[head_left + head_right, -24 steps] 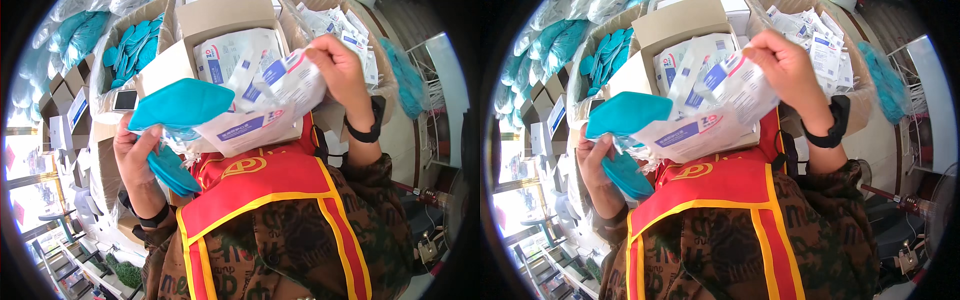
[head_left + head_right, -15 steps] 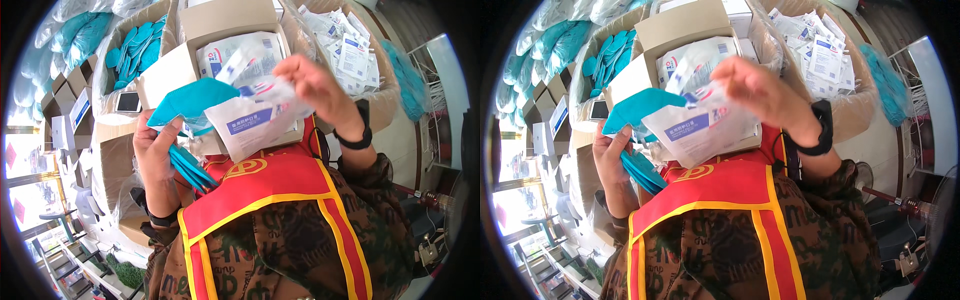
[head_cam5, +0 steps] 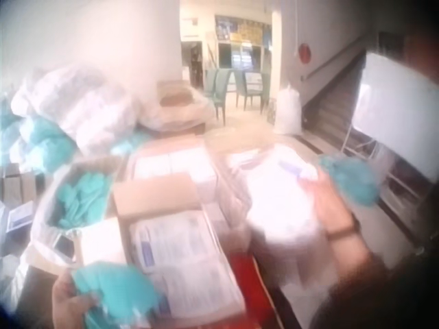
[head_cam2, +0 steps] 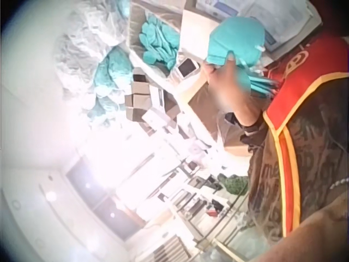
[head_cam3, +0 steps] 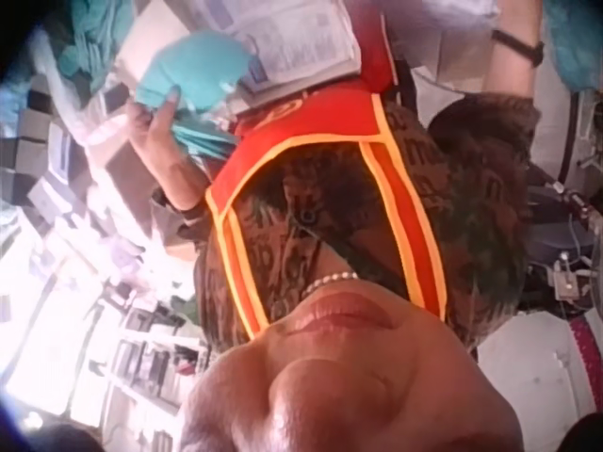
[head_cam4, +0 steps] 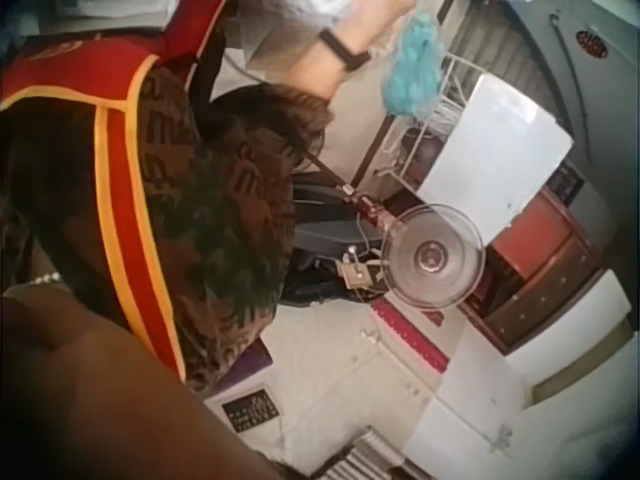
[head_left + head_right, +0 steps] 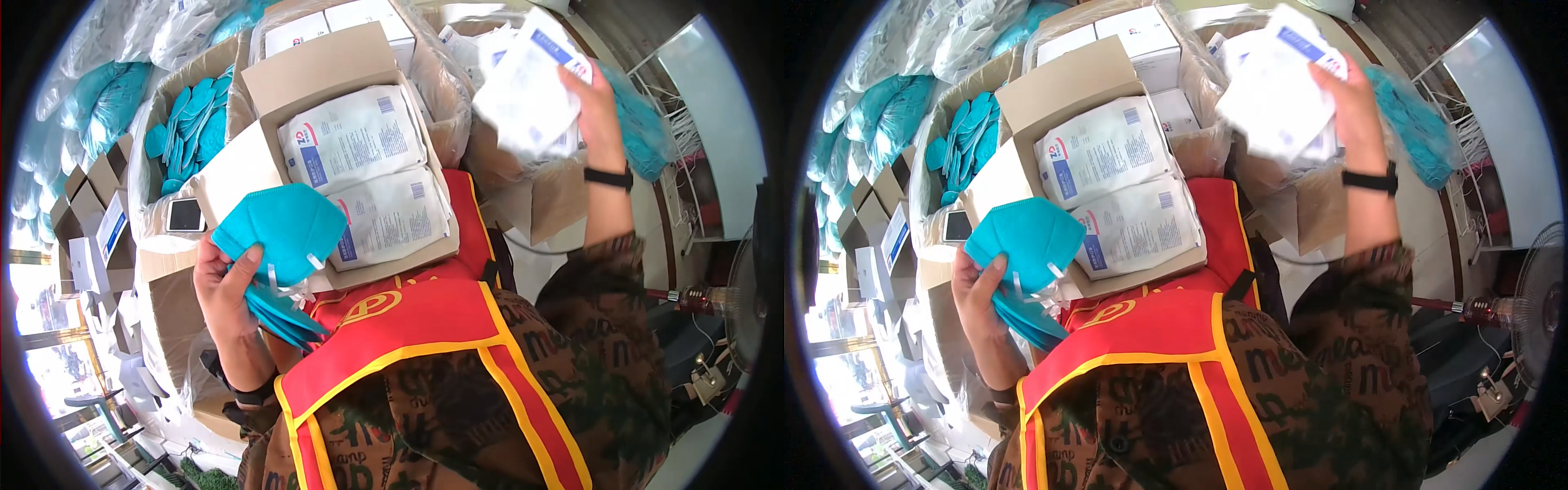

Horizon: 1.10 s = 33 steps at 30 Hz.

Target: The recorder is grouping teal-colored masks and placing them into cardboard boxes alongside individually wrapped white masks.

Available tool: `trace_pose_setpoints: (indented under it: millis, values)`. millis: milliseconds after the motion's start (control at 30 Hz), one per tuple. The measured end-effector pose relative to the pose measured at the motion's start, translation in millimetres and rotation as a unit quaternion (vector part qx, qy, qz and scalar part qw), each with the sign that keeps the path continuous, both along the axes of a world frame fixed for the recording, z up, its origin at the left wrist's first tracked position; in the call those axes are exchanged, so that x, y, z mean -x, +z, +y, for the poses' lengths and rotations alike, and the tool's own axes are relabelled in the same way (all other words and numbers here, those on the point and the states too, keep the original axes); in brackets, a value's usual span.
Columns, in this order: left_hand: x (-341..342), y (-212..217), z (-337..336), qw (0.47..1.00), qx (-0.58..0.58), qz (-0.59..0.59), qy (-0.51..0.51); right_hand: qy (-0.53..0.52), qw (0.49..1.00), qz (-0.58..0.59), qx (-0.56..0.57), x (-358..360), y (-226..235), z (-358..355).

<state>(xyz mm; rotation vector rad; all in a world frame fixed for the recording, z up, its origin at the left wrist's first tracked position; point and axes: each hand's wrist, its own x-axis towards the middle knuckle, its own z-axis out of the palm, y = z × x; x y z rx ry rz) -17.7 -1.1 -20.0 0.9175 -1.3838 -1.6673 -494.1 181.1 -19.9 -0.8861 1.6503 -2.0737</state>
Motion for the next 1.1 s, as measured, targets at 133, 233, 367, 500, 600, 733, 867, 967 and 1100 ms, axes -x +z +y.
trace_pose_setpoints:
  millis: [133,233,367,500,600,733,867,967,1100]
  values:
    - [15.5,1.8,7.8,1.000,0.011,-0.008,-0.005,-0.113,0.989,0.003,-0.092,124.9,-40.8,-2.8]
    - [18.6,3.1,13.1,1.000,0.012,0.004,0.019,-0.192,0.962,0.035,-0.191,135.8,-56.7,-11.2]
    - [18.8,4.3,10.4,0.999,-0.035,0.029,0.010,-0.072,0.983,0.060,-0.158,66.2,-44.2,-26.8]
    - [29.5,5.2,8.3,0.998,-0.009,0.040,-0.054,0.164,0.975,0.130,-0.079,-93.1,-12.8,-61.9]
    - [36.5,7.1,10.9,0.993,-0.006,0.073,-0.094,0.229,0.935,0.270,-0.004,-178.9,-3.5,-78.0]
    - [32.2,3.0,10.6,0.996,0.024,0.074,-0.045,0.344,0.905,0.233,-0.093,-229.2,9.5,-77.4]
    - [27.5,-4.0,8.4,0.999,0.035,0.036,-0.003,0.291,0.887,0.355,-0.049,-250.1,10.3,-71.0]
    - [28.3,-10.1,11.6,0.999,0.042,0.009,-0.002,0.292,0.866,0.406,-0.027,-265.8,8.2,-66.2]
    - [22.1,-16.8,4.5,0.996,-0.054,0.023,0.064,0.419,0.853,0.308,-0.044,-265.6,9.9,-65.5]
